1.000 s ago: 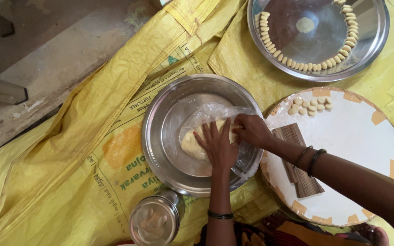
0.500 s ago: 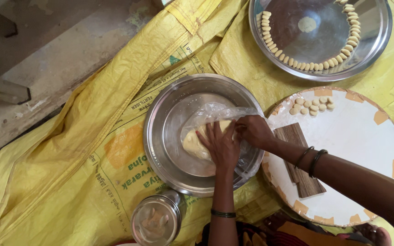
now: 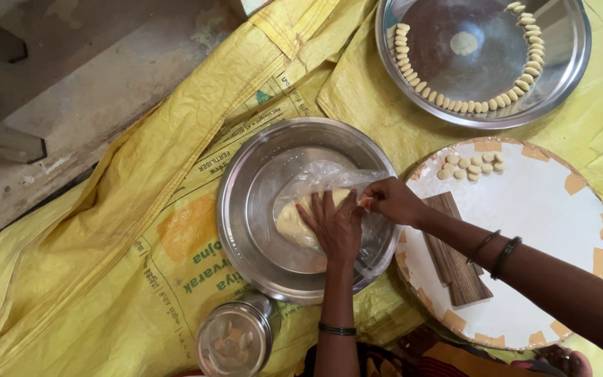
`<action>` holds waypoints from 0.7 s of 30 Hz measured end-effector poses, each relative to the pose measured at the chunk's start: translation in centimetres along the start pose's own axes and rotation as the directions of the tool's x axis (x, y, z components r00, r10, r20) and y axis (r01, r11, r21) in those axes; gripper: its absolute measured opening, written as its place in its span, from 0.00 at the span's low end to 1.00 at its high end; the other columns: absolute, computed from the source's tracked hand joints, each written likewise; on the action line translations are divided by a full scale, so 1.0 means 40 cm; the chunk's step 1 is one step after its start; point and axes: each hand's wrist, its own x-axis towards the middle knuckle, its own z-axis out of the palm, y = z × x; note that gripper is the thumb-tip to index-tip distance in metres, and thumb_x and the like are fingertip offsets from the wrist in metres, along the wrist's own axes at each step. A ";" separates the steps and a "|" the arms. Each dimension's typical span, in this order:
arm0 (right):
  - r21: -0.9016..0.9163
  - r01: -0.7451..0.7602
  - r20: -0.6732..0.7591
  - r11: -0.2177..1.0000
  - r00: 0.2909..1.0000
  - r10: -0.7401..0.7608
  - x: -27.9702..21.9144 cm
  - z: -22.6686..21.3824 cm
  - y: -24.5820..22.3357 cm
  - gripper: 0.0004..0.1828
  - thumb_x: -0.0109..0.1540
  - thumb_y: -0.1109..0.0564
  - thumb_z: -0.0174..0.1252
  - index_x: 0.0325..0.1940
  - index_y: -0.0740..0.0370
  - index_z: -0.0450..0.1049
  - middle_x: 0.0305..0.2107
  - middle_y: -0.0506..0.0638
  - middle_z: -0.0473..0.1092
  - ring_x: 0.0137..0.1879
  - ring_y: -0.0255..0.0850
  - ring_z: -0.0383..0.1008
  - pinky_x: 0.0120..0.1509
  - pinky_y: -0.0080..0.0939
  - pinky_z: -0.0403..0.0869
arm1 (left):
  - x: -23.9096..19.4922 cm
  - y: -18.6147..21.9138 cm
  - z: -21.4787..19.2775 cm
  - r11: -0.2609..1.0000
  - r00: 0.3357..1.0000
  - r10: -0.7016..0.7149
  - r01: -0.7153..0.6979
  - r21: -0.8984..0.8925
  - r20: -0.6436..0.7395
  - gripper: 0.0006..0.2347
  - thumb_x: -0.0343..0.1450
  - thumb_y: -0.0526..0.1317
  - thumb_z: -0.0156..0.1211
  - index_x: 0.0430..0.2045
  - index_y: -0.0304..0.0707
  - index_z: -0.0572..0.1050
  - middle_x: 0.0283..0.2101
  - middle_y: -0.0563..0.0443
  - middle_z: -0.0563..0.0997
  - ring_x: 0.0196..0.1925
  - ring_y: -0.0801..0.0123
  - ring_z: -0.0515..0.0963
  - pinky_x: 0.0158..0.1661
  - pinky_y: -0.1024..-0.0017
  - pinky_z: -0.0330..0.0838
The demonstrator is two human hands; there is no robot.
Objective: The person repeatedly pinches off small pieces of dough from a larger mass in a metal bowl and rolls them into uniform balls between their palms. The finished dough balls are placed on a nearby plate. The person continues this process for the duration of the clip.
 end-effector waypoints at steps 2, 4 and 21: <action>0.068 -0.064 0.019 0.996 0.998 0.063 -0.012 -0.010 -0.014 0.08 0.64 0.60 0.62 0.41 0.69 0.82 0.28 0.51 0.78 0.33 0.35 0.75 0.39 0.36 0.73 | 0.000 0.004 -0.006 1.000 0.999 0.030 -0.030 0.008 -0.029 0.16 0.67 0.43 0.68 0.50 0.54 0.82 0.62 0.34 0.73 0.71 0.38 0.61 0.70 0.33 0.30; 0.147 -0.101 0.041 0.984 0.995 0.096 -0.018 -0.024 -0.034 0.09 0.63 0.62 0.60 0.46 0.66 0.81 0.30 0.49 0.79 0.35 0.33 0.76 0.40 0.35 0.74 | 0.007 0.013 -0.014 1.000 1.000 0.019 -0.019 -0.016 -0.019 0.15 0.67 0.42 0.68 0.48 0.49 0.82 0.61 0.34 0.73 0.71 0.39 0.61 0.69 0.33 0.31; 0.127 0.061 -0.103 0.990 0.993 -0.048 -0.095 -0.045 -0.154 0.06 0.61 0.68 0.65 0.42 0.71 0.79 0.32 0.56 0.80 0.37 0.37 0.80 0.45 0.38 0.80 | -0.014 0.121 -0.104 0.553 0.989 -0.144 0.047 -0.832 -0.040 0.09 0.71 0.29 0.65 0.44 0.31 0.82 0.45 0.44 0.86 0.46 0.68 0.86 0.46 0.73 0.80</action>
